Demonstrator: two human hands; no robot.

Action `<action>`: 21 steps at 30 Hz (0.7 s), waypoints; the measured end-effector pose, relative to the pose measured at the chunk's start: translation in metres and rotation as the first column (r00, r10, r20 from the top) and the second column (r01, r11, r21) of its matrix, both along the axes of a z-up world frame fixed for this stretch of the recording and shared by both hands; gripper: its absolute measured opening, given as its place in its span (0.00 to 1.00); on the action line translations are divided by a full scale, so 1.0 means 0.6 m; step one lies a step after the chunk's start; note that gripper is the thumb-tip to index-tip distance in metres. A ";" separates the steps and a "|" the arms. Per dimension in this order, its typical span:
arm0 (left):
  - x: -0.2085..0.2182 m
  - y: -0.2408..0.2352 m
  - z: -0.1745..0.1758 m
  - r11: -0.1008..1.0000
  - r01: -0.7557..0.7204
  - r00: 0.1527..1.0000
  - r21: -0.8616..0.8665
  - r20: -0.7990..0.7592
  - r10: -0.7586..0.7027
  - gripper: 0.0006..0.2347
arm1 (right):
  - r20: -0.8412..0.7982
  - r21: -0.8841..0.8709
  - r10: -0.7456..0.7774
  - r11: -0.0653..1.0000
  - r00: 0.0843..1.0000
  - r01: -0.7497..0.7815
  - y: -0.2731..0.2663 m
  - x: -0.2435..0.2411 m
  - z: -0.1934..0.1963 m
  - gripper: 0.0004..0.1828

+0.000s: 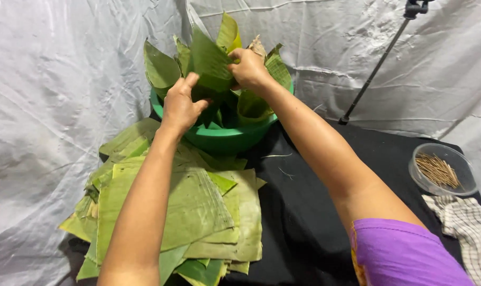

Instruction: Cleaning banana leaves with a cloth and folding them into cone shapes secured with sticks.

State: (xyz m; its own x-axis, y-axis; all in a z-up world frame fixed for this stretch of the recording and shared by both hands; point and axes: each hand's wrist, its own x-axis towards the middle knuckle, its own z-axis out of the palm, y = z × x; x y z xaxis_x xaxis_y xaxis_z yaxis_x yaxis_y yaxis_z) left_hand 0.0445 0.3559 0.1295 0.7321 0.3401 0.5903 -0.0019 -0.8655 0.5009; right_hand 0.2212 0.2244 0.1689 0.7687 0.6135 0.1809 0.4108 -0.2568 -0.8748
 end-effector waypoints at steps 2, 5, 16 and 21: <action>0.009 0.016 -0.009 0.997 -0.074 0.994 -0.005 -0.080 0.074 0.20 | -0.079 -0.038 0.008 0.999 0.997 -0.011 0.004 0.009 0.007 0.13; 0.023 0.027 -0.017 0.983 -0.181 0.961 0.037 -0.207 0.185 0.16 | 0.053 -0.235 0.144 0.964 0.988 -0.127 0.009 0.046 -0.005 0.16; 0.091 0.020 -0.025 0.987 -0.154 0.865 0.040 -0.478 0.154 0.11 | 0.348 -0.827 0.409 0.558 0.843 0.071 0.057 0.129 -0.095 0.25; 0.139 0.023 -0.045 0.988 -0.120 0.858 0.093 -0.491 0.150 0.13 | 0.285 -0.739 0.253 0.672 0.925 0.043 0.024 0.086 -0.052 0.25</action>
